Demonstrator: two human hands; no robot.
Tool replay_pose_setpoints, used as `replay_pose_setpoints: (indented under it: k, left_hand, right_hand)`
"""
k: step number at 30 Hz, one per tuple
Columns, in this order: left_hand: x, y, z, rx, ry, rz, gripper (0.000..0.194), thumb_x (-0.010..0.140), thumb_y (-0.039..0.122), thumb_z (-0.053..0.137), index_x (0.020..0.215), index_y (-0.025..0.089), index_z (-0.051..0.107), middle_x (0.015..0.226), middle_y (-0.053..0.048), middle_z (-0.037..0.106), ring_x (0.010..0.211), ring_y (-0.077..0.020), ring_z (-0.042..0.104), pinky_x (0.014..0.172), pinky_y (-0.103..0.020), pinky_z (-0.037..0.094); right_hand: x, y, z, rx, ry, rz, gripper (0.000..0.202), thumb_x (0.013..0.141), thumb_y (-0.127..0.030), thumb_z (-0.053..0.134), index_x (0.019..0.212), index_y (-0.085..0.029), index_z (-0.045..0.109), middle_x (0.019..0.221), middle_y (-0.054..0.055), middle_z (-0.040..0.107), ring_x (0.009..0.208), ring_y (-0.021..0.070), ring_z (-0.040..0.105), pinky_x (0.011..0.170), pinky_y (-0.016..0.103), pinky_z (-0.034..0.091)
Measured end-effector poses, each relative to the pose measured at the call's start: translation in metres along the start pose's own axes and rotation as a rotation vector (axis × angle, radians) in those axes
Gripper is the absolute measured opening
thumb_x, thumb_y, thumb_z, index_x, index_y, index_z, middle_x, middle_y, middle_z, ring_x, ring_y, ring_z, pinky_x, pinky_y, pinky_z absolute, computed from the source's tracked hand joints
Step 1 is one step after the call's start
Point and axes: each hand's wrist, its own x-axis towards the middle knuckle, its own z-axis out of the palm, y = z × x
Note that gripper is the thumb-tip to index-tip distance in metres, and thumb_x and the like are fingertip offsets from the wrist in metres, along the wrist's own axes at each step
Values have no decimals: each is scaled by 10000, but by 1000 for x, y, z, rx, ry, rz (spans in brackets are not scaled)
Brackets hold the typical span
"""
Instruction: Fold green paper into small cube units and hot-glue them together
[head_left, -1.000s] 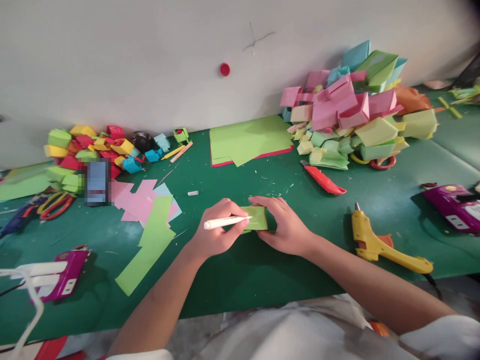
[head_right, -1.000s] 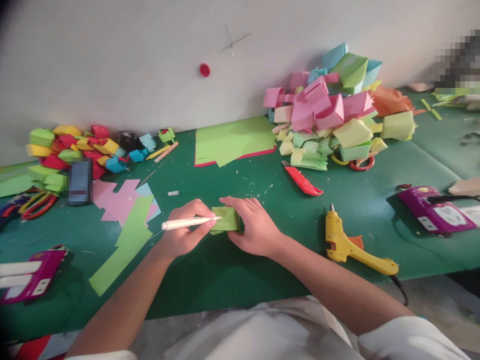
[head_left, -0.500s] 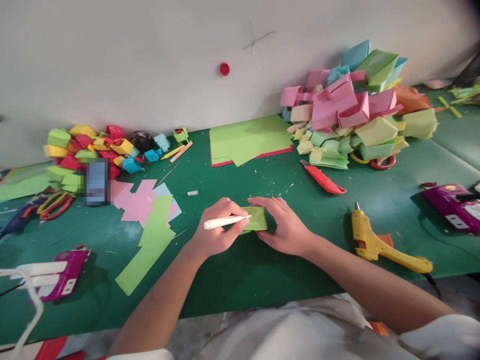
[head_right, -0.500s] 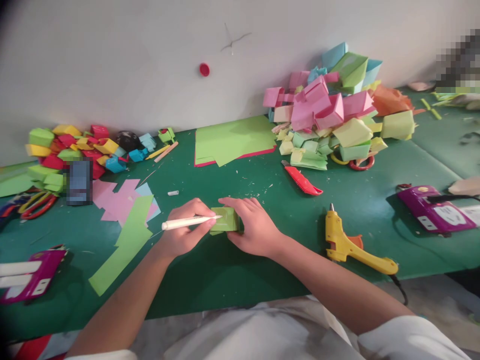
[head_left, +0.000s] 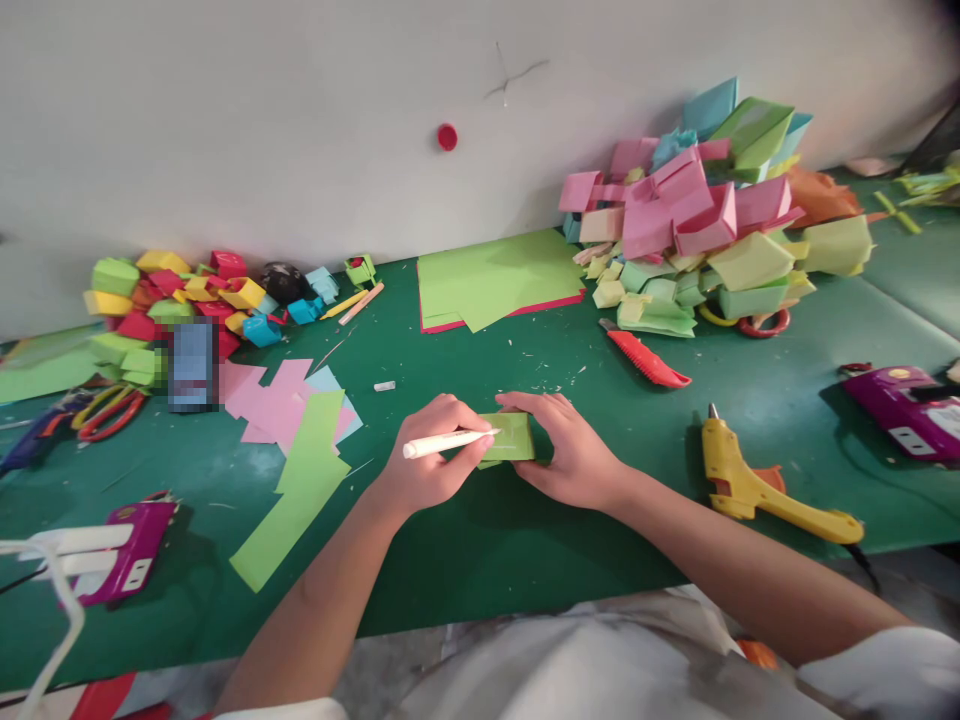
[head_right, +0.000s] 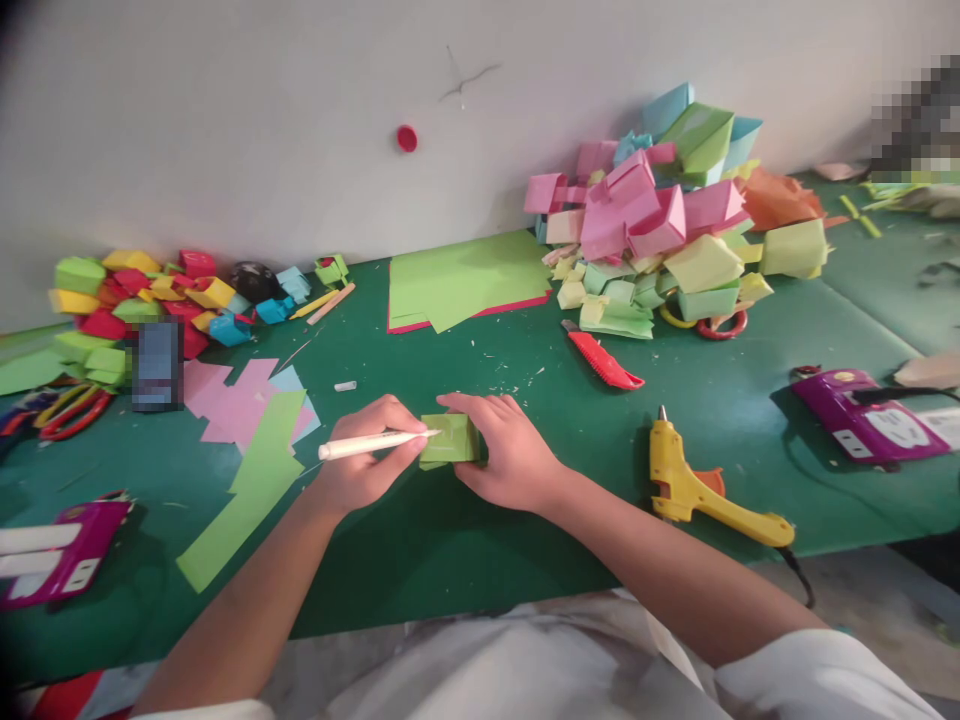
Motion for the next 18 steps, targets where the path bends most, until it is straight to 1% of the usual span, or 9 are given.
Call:
replay_pose_setpoints:
  k: [7,18]
  left_hand:
    - [-1,-1,-1,-22,-24,-1,74,943,233,635,872,211,646,770,-20,674,690,-154,592,641,-297,478]
    - [-1,0,2,-34,-37,29,43,936,212,630,897,216,648,785,-24,694,702,-163,599,667,-306,491]
  right_hand:
    - [0,0,0,13,-10,9,685,746,-157,615,1401,-267,444,1244,98,701,1106,325,666,963,513,482]
    - [0,-2,-1,4,-12,13,672,748,-168,598,1399,-259,458,1246,106,702,1107,330,667,951,512,494]
